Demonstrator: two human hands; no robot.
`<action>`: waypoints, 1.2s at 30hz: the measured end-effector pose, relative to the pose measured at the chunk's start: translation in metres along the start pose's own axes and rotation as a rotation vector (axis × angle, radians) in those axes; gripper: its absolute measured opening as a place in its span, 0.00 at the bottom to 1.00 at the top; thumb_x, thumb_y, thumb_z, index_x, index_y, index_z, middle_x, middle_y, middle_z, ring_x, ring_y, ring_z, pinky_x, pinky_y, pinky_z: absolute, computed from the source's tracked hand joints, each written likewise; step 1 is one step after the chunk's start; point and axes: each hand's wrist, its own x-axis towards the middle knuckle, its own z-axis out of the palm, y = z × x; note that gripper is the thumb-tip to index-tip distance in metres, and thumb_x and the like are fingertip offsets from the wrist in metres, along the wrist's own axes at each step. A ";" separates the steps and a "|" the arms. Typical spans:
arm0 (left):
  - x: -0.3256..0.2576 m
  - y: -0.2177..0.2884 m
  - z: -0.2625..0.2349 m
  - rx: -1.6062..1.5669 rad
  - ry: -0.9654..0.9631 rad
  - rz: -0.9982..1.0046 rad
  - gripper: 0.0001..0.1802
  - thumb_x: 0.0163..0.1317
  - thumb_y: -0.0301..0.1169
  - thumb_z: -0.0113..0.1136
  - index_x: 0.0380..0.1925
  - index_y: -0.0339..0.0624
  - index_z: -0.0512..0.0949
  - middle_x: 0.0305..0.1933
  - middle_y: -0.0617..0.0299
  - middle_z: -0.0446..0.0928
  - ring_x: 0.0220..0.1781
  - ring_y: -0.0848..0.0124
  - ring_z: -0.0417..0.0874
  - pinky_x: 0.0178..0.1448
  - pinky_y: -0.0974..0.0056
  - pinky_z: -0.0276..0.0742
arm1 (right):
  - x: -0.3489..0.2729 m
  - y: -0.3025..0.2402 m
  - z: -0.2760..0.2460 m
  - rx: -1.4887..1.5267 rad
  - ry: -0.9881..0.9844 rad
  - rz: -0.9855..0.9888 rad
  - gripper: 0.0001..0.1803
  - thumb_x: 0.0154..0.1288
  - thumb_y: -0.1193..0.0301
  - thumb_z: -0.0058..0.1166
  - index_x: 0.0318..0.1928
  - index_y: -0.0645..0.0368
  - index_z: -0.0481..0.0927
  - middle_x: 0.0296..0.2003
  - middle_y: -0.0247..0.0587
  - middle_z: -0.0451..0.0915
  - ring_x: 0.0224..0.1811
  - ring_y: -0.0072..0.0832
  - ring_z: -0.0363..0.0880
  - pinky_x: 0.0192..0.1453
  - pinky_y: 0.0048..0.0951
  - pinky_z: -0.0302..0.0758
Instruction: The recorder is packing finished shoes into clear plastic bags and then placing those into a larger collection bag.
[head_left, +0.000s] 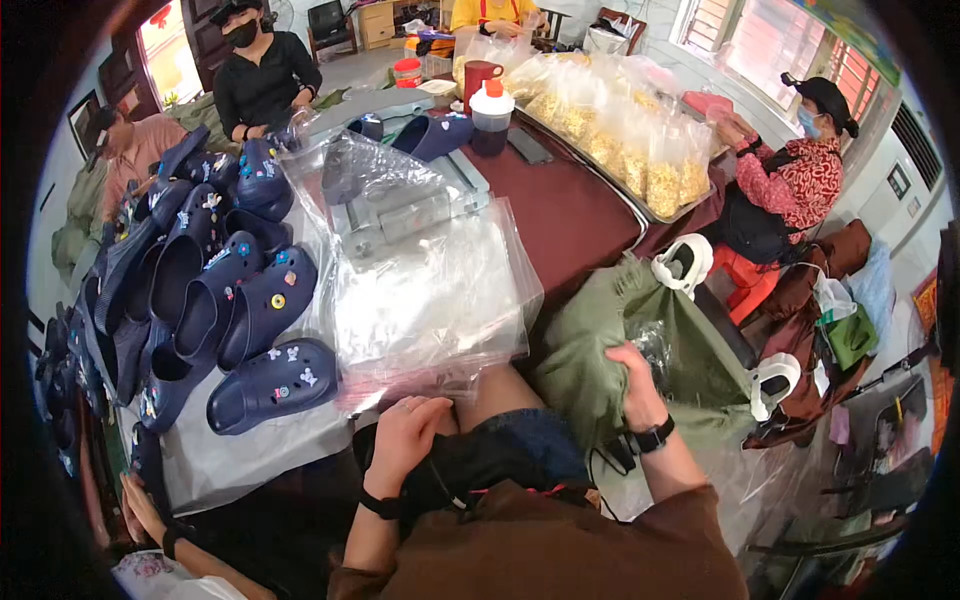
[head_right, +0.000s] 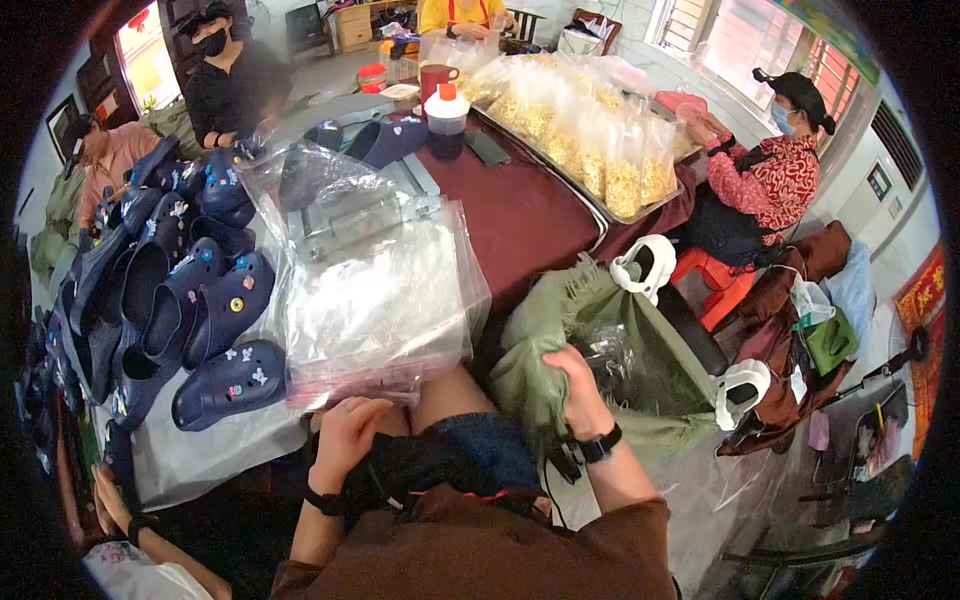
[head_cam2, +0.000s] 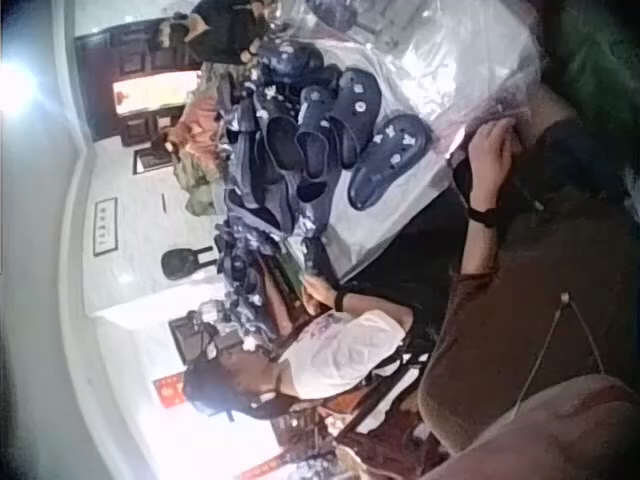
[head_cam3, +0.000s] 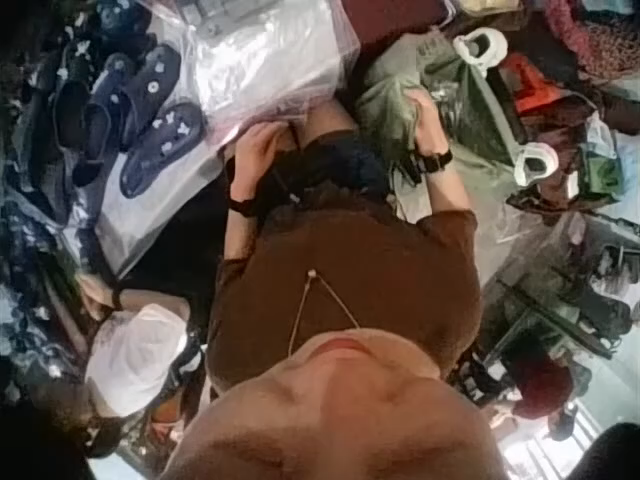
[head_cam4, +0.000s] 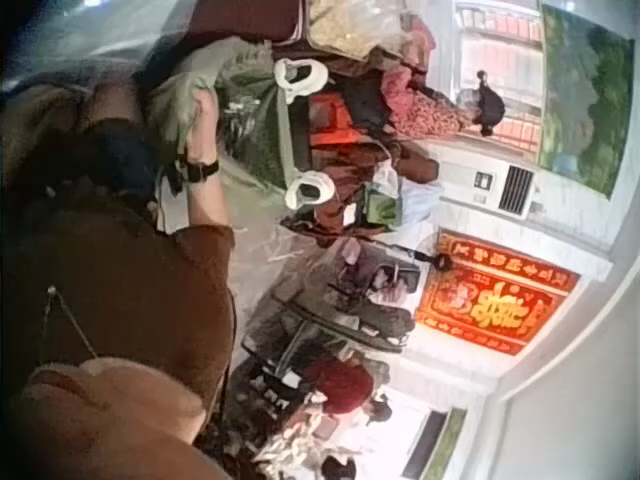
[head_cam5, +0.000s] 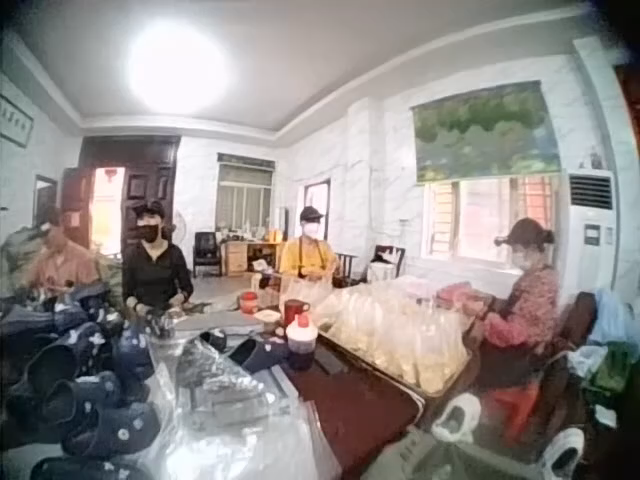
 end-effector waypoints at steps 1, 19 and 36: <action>0.001 0.000 0.000 0.003 -0.001 0.004 0.10 0.61 0.23 0.61 0.43 0.44 0.84 0.36 0.58 0.84 0.39 0.57 0.85 0.43 0.55 0.80 | 0.007 -0.001 0.004 -0.036 -0.054 -0.047 0.20 0.62 0.71 0.56 0.55 0.60 0.79 0.45 0.37 0.83 0.50 0.30 0.82 0.54 0.33 0.80; -0.001 0.006 -0.009 0.004 0.006 -0.032 0.10 0.62 0.23 0.62 0.43 0.44 0.84 0.37 0.57 0.84 0.41 0.55 0.84 0.45 0.54 0.80 | 0.058 0.002 -0.025 -1.041 -0.221 -0.411 0.38 0.66 0.64 0.62 0.68 0.76 0.64 0.48 0.45 0.84 0.46 0.31 0.82 0.50 0.35 0.77; -0.022 -0.003 -0.066 0.003 0.340 -0.040 0.09 0.63 0.21 0.63 0.43 0.38 0.85 0.39 0.53 0.86 0.39 0.56 0.87 0.44 0.59 0.81 | -0.029 -0.012 0.071 -1.864 0.088 -0.795 0.26 0.52 0.65 0.72 0.48 0.62 0.76 0.46 0.54 0.78 0.52 0.52 0.77 0.56 0.51 0.71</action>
